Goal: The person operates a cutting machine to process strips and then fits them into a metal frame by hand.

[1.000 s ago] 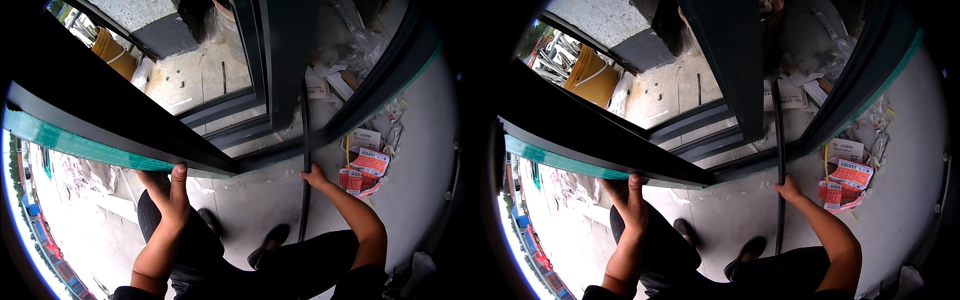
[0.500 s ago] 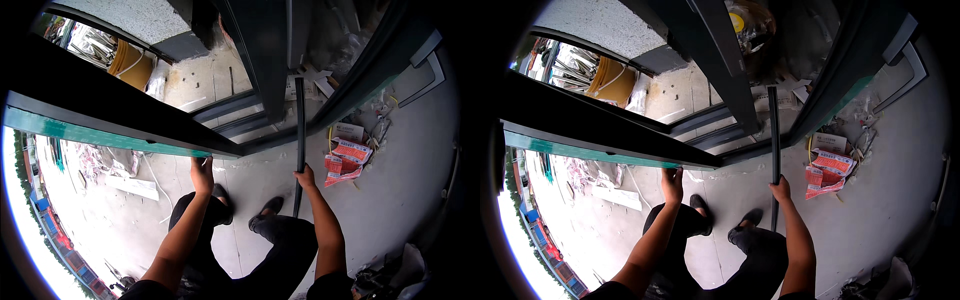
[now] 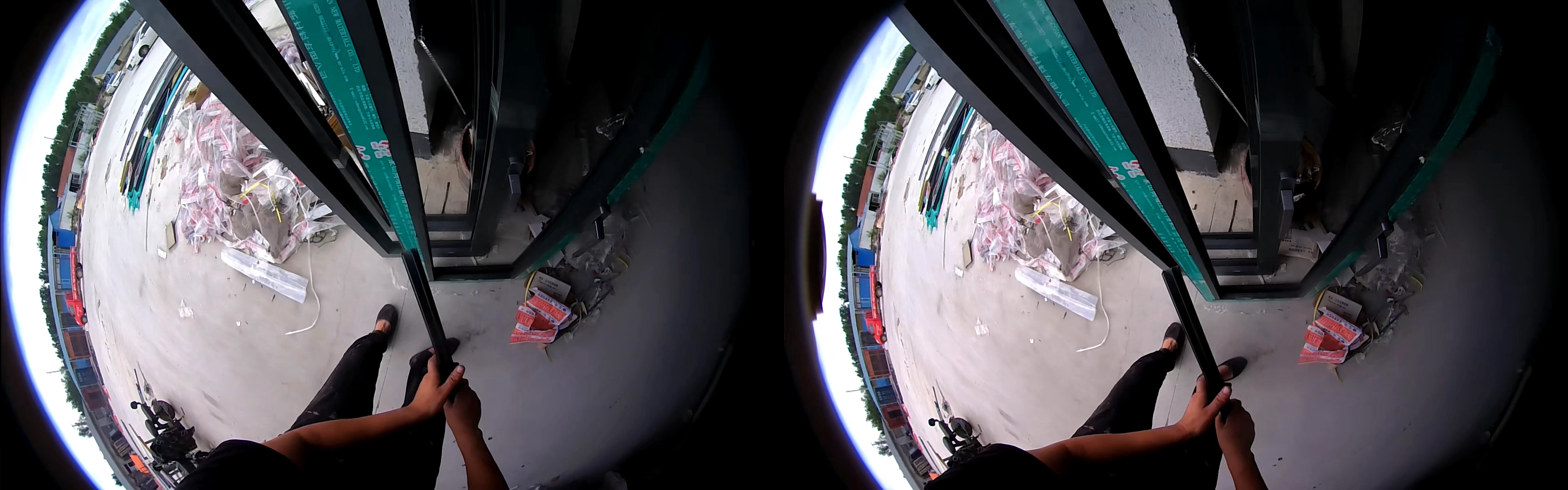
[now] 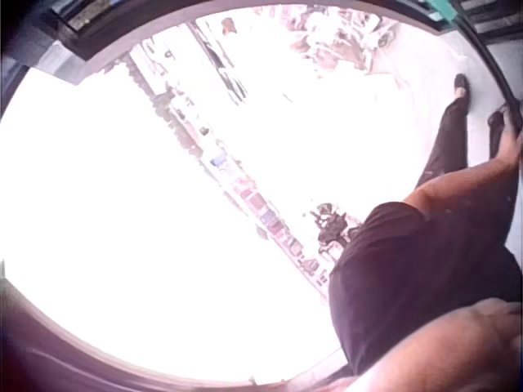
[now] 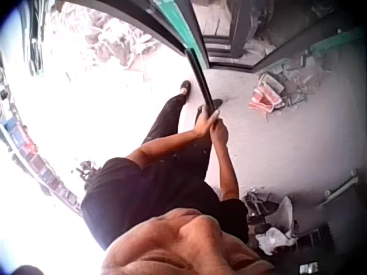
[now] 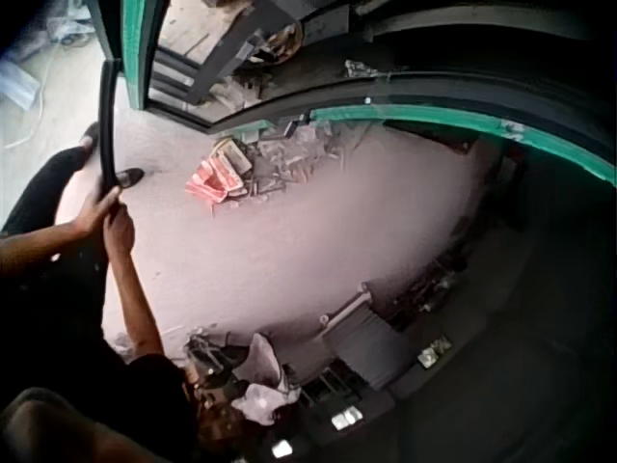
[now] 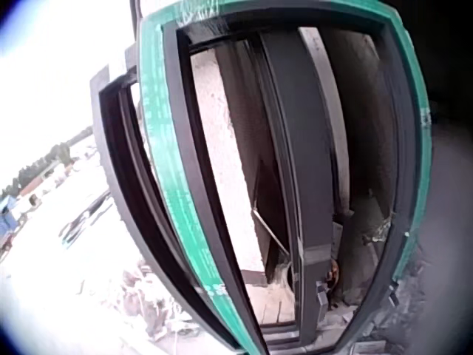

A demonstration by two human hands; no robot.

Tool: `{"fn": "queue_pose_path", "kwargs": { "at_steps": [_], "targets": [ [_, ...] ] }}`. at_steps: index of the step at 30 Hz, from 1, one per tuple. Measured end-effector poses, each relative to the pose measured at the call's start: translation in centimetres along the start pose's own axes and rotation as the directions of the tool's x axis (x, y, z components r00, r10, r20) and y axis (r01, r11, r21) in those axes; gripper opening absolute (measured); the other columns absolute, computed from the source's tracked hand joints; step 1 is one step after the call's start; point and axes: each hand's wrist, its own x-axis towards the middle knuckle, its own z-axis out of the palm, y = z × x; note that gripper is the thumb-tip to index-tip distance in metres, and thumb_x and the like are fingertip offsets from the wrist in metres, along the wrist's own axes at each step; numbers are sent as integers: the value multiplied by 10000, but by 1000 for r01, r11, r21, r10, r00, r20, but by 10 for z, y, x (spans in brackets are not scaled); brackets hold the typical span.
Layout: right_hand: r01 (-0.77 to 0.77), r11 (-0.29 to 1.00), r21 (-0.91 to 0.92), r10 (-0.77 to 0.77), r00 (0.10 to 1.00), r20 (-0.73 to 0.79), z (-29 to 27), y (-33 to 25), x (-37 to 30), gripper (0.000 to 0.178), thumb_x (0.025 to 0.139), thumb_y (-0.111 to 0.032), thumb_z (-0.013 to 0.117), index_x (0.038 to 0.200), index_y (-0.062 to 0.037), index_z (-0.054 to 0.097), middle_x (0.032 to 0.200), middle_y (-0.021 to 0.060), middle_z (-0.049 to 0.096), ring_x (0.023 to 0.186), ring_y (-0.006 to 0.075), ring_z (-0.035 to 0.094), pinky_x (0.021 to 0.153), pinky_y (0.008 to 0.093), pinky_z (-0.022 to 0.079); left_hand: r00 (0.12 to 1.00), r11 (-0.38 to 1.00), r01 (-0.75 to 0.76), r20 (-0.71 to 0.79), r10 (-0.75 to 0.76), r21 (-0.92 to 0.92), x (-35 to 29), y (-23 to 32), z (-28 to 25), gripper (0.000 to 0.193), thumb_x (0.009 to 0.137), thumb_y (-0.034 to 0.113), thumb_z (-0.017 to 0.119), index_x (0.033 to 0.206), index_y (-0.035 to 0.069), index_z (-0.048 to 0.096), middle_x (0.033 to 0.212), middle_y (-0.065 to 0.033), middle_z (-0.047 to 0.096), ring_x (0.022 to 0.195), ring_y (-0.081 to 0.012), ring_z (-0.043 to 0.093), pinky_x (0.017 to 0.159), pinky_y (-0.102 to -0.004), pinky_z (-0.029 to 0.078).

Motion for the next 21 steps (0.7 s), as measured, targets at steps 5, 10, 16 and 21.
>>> {"fn": "queue_pose_path", "kwargs": {
  "at_steps": [5, 10, 16, 21],
  "targets": [
    [225, 955, -191, -239, 970, -49, -52, -97, -43, 269, 818, -165, 671, 1022, -11, 589, 929, 199, 667, 850, 369, 666, 716, 450, 550, 967, 882, 219, -31, -255, -417, 4, 64, -69, 461, 1005, 505, 441, 1031, 45, 422, 825, -135, 623, 795, -263, 661, 759, -421, 567],
    [705, 708, -26, -685, 677, -269, -9, -156, -146, 452, 827, -99, 699, 1240, -23, 533, 1189, 155, 568, 1128, 344, 546, 869, 398, 516, 829, 522, 298, -55, -557, -799, 57, 63, -201, 567, 958, 608, 442, 960, 42, 418, 814, -135, 555, 732, -324, 623, 717, -484, 564],
    [137, 462, 876, 98, 974, -204, -23, -160, -173, 891, 867, -226, 692, 1525, -59, 116, 1454, 162, 387, 1307, 313, 429, 928, 421, 506, 735, 137, 198, 55, -676, -971, 99, 47, -323, 674, 948, 680, 355, 948, 6, 394, 799, -99, 421, 694, -259, 434, 742, -477, 473],
    [561, 425, 710, 60, 765, -641, -111, -273, -147, 728, 896, -394, 624, 1453, -43, 311, 1370, 148, 483, 1244, 295, 498, 958, 415, 481, 731, -77, 232, 226, -643, -970, 127, 9, -365, 640, 970, 663, 303, 882, 33, 372, 739, -69, 400, 624, -217, 396, 624, -403, 423]
  ]
}}
